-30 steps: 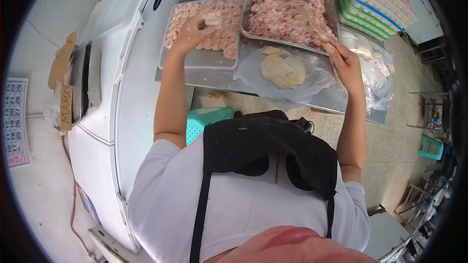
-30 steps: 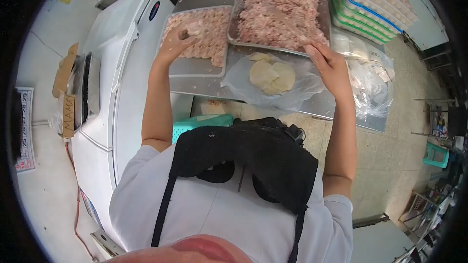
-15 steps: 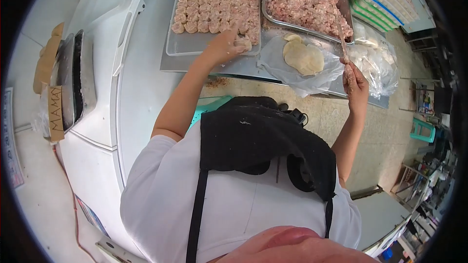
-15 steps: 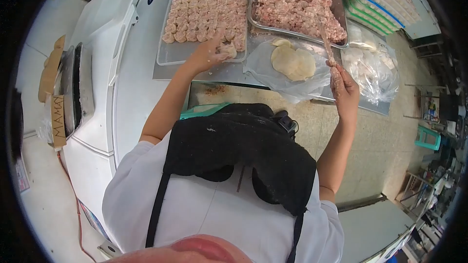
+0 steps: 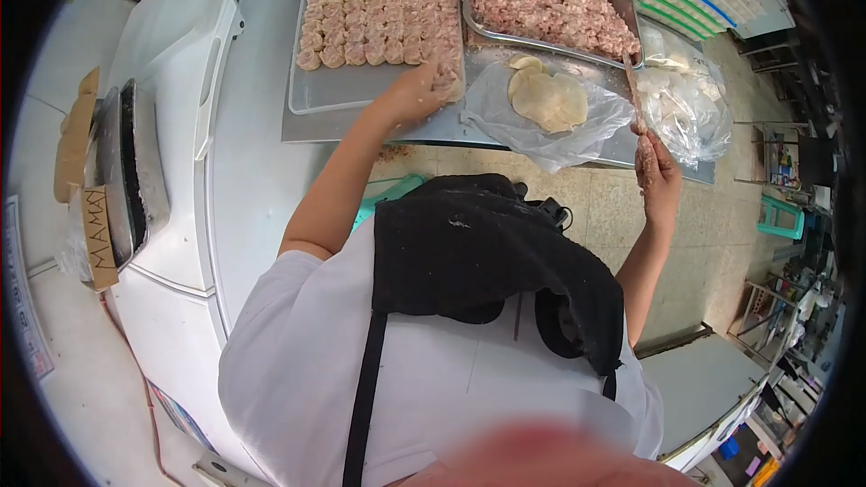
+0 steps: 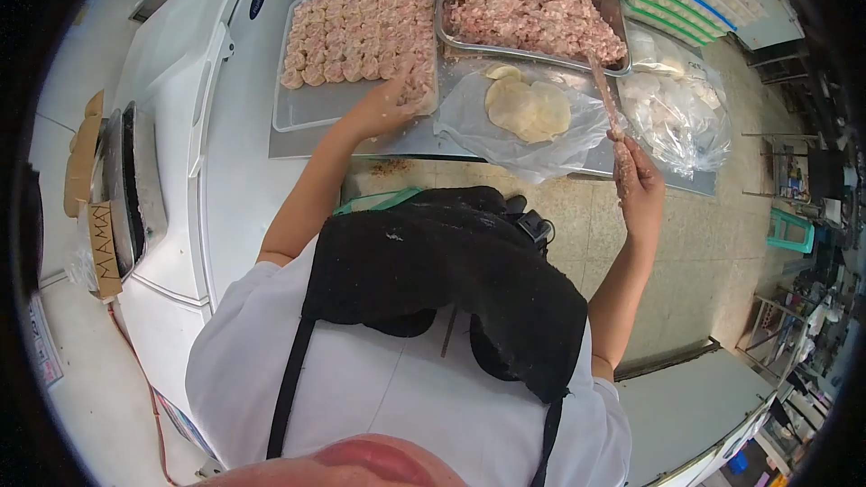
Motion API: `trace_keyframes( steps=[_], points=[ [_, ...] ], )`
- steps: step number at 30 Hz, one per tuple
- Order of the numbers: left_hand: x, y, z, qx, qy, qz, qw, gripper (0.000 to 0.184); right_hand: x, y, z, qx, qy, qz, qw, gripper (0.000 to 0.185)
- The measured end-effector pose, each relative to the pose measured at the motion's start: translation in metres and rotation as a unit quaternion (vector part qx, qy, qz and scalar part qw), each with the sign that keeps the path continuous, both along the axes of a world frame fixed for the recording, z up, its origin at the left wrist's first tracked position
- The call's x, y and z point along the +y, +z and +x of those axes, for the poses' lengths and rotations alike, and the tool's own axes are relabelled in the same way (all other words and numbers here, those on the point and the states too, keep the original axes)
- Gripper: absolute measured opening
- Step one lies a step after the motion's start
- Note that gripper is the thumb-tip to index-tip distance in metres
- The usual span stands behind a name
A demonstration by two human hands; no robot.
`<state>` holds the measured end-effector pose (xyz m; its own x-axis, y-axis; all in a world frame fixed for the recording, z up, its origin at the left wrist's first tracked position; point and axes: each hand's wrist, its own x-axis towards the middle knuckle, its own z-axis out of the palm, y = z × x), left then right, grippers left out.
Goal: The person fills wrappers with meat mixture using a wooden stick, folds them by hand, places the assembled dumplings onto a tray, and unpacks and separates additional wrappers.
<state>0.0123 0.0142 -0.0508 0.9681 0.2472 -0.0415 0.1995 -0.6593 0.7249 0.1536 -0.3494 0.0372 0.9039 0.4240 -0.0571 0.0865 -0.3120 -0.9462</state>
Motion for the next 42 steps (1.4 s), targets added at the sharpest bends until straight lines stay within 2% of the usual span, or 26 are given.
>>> trace_keyframes(
  steps=[3,7,9,12,15,18,19,21,24,27,32,33,35,39,42],
  points=[
    [0.005,0.009,-0.01,0.105,0.009,-0.006,0.994,0.084,0.003,0.003,0.013,-0.001,0.021,0.011,1.0,0.027],
    [-0.01,-0.001,-0.01,0.078,0.071,0.03,0.994,0.079,0.001,-0.002,0.039,-0.005,0.059,0.031,0.998,0.028],
    [-0.028,0.004,-0.004,0.055,0.115,0.028,0.991,0.075,-0.002,0.001,0.053,-0.011,0.073,0.002,0.997,0.03],
    [-0.038,-0.007,-0.005,0.046,0.105,0.068,0.991,0.076,-0.003,0.005,0.073,-0.014,0.081,-0.003,0.997,0.03],
    [-0.029,-0.002,-0.011,-0.017,0.122,0.073,0.99,0.076,-0.004,0.007,0.09,-0.007,0.096,-0.013,0.995,0.03],
    [-0.019,0.011,-0.018,0.055,0.159,0.092,0.981,0.076,0.0,0.003,0.1,-0.024,0.124,-0.02,0.992,0.03],
    [-0.014,0.003,-0.022,0.029,0.147,0.118,0.982,0.076,0.001,0.001,0.101,-0.034,0.135,-0.02,0.99,0.031],
    [-0.002,-0.021,-0.029,-0.021,0.121,0.17,0.978,0.077,0.013,-0.005,0.1,-0.14,0.205,-0.085,0.965,0.03],
    [0.004,-0.019,-0.029,0.001,0.127,0.132,0.983,0.076,0.048,0.0,0.079,-0.237,0.313,-0.181,0.902,0.027],
    [0.006,0.006,-0.026,0.117,0.141,0.055,0.982,0.071,0.095,-0.004,0.05,-0.291,0.38,-0.215,0.851,0.025],
    [0.032,-0.033,-0.044,0.009,0.124,0.123,0.985,0.075,0.143,-0.036,0.02,-0.336,0.391,-0.259,0.817,0.028],
    [0.037,-0.035,-0.048,-0.009,0.122,0.133,0.983,0.075,0.142,-0.03,0.017,-0.329,0.379,-0.269,0.822,0.027],
    [0.043,-0.023,-0.056,0.036,0.135,0.108,0.984,0.074,0.132,-0.013,0.012,-0.313,0.359,-0.291,0.83,0.025],
    [0.07,-0.033,-0.074,0.049,0.162,0.105,0.98,0.074,0.102,-0.011,0.021,-0.245,0.28,-0.212,0.904,0.026],
    [0.076,-0.016,-0.079,0.022,0.167,0.101,0.981,0.074,0.09,0.001,0.011,-0.158,0.214,-0.178,0.947,0.026]
  ],
)
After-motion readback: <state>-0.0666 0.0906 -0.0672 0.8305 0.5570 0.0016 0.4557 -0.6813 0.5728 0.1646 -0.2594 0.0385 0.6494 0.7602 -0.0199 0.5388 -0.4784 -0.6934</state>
